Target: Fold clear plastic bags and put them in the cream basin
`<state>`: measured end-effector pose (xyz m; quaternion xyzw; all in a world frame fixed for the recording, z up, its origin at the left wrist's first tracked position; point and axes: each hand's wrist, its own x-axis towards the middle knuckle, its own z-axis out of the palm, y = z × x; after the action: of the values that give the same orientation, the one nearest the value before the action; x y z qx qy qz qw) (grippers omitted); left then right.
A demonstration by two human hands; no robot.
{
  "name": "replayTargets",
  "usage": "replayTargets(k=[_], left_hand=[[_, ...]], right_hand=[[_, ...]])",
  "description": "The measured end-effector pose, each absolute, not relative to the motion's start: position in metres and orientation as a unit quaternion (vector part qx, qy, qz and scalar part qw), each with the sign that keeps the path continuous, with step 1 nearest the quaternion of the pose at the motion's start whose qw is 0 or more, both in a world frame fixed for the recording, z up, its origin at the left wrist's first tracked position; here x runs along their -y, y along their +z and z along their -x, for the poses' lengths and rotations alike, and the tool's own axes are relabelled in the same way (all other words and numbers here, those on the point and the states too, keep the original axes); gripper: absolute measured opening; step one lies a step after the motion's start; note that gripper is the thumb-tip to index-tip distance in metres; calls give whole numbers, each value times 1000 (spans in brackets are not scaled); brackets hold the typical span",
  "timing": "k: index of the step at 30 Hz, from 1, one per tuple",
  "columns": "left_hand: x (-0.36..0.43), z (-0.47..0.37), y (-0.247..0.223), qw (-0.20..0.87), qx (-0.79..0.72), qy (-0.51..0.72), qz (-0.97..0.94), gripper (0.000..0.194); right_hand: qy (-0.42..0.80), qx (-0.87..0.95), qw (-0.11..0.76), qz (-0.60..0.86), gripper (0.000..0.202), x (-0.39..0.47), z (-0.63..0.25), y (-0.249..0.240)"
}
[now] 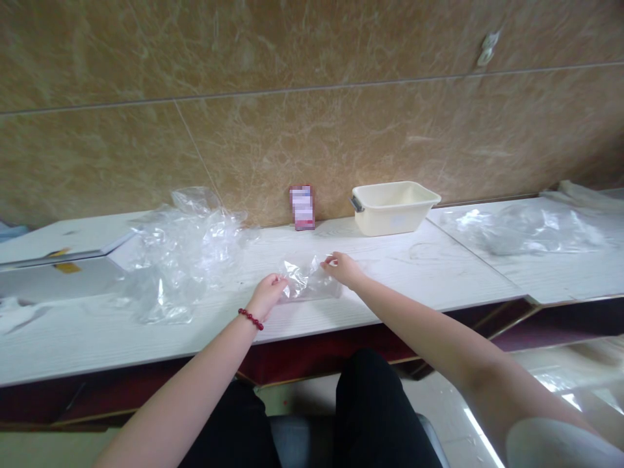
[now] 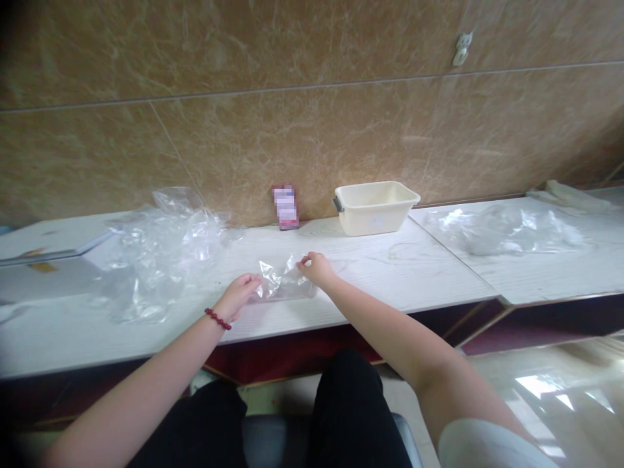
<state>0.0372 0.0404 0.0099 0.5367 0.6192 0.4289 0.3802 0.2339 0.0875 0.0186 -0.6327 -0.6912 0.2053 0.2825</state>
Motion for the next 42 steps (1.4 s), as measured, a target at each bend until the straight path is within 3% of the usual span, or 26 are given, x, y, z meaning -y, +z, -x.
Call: replayTargets(k=[6,16,21,26,42], left_hand=[[-50,-38,4,407,-609,478,-485,23],[-56,-31,-1,389,-635,457,-486,34],[-44,-23,14,354,-668,414,-506,44],[-32,-21,23,397,-670,361,-512,51],[-33,-17,12,398,-674,265,-563,35]], right_hand=[[192,690,262,647,21,-104,-230,12],[152,720,230,636,21,-117,-230,7],[141,727,226,633,17,-120,-229,5],[130,735,224,627,17,-122,-228,1],[164,711,248,637,19,-122,-232,-2]])
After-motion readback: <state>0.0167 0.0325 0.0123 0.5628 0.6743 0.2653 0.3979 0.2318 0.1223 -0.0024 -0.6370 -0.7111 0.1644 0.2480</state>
